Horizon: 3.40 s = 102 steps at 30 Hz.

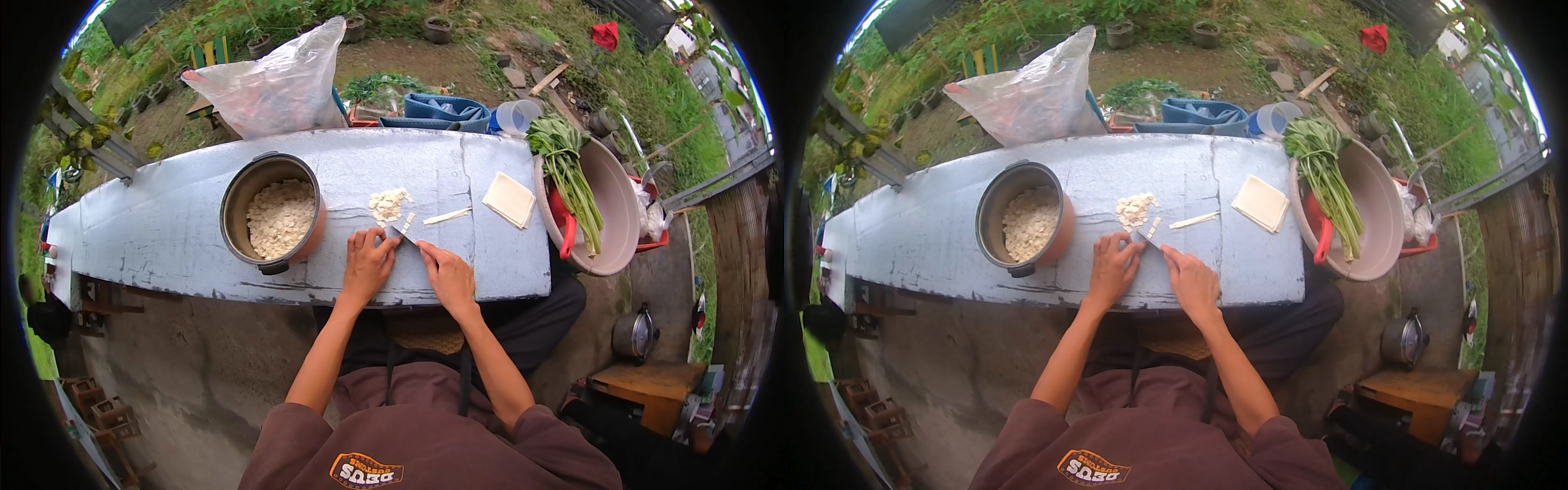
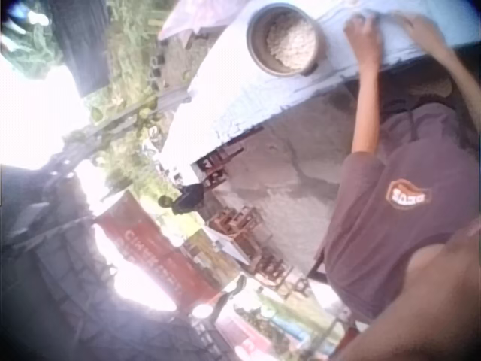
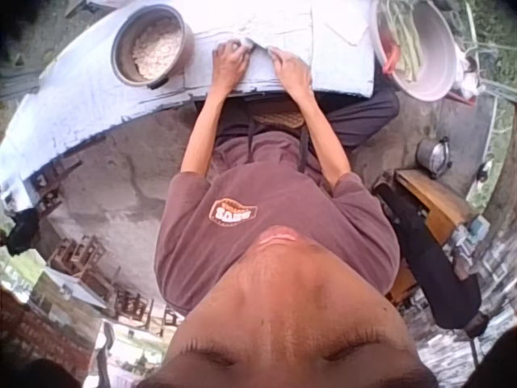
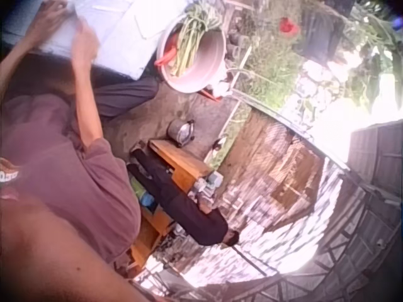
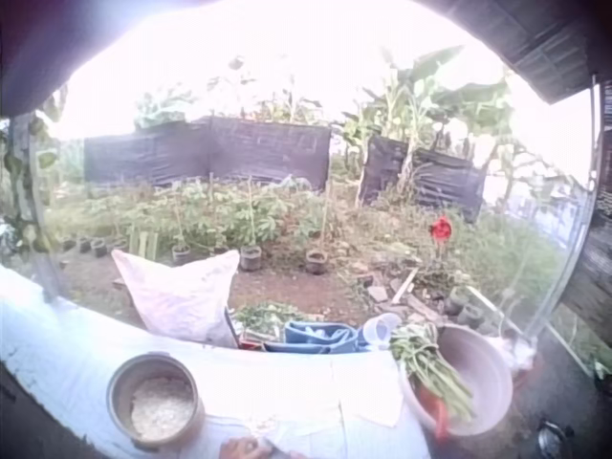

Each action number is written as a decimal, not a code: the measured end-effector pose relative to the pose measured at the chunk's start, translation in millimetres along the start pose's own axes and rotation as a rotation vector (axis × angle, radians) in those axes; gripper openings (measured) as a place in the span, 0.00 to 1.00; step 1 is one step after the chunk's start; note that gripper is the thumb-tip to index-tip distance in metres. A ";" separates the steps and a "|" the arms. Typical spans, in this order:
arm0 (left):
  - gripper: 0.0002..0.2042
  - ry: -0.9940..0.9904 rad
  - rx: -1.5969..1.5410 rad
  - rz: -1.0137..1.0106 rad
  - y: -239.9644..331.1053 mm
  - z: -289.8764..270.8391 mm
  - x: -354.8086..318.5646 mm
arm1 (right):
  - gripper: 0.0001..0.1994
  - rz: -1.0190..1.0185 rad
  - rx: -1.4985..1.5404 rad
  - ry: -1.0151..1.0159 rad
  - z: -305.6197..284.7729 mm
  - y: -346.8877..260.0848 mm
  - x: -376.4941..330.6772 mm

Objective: The person chops white food items on a metal table using a knife, then transfers the chopped pieces into a pot. They also slice a block of tofu into strips and continue chopping.

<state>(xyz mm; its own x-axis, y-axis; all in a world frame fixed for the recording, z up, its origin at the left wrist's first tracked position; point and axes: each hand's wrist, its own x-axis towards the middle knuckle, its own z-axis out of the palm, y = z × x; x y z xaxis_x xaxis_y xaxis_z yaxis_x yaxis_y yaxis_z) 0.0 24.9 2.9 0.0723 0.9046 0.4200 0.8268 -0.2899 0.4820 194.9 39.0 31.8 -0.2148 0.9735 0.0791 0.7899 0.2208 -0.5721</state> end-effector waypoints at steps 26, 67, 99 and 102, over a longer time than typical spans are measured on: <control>0.09 0.008 -0.062 -0.031 -3.8 -9.6 -10.8 | 0.13 -0.025 0.037 -0.044 7.3 -16.2 -3.8; 0.15 -0.015 0.019 -0.088 -6.1 -1.7 -16.3 | 0.15 0.077 0.179 0.031 20.2 -41.3 -14.5; 0.10 0.018 0.098 0.162 6.7 51.7 76.6 | 0.13 -0.055 -0.229 0.524 -16.3 78.5 22.4; 0.07 -0.044 0.012 0.083 33.7 56.9 69.9 | 0.13 -0.053 -0.208 0.526 -17.5 79.9 20.9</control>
<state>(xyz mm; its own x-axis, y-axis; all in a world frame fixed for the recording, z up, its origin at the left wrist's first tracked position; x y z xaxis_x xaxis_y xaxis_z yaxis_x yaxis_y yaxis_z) 64.6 96.1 4.8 0.1649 0.8906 0.4238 0.8238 -0.3606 0.4374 263.5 78.0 2.0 0.0160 0.8478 0.5300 0.8937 0.2256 -0.3879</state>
